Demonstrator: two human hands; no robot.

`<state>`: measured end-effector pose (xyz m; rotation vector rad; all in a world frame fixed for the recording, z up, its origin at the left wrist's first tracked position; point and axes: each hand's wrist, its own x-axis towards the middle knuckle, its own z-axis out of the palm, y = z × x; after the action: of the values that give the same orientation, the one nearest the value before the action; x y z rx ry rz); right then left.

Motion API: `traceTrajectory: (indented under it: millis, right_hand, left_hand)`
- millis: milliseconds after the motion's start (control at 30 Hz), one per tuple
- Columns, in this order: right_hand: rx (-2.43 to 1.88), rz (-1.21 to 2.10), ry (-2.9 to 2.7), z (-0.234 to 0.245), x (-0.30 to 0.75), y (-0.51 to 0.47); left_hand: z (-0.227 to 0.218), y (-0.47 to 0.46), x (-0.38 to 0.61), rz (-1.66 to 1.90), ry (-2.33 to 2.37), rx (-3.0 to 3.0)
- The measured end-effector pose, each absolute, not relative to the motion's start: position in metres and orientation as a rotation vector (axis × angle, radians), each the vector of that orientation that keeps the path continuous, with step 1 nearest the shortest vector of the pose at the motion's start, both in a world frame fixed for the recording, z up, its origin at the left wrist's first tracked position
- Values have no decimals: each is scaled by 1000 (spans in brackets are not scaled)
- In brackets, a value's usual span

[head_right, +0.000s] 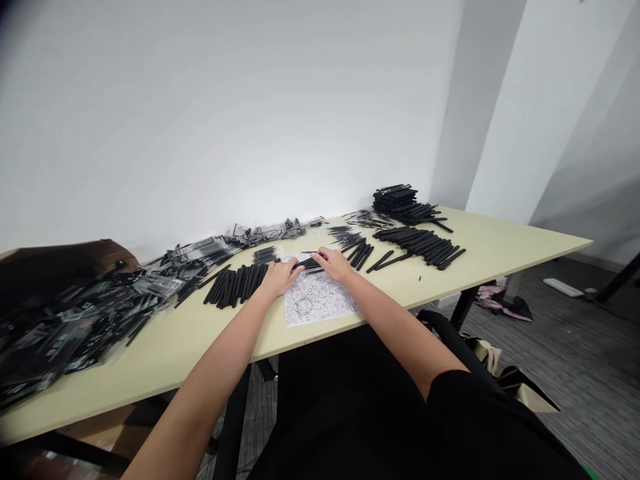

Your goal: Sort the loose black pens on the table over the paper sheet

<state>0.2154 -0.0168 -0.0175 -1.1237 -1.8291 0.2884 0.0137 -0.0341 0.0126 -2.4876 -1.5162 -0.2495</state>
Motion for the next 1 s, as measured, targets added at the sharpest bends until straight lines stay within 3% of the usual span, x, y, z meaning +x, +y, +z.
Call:
traceTrajectory:
  millis: [1000]
  right_hand:
    - [-1000, 349, -1775, -16, 214, -20]
  left_hand:
    - [15, -34, 15, -199, -1503, -2454]
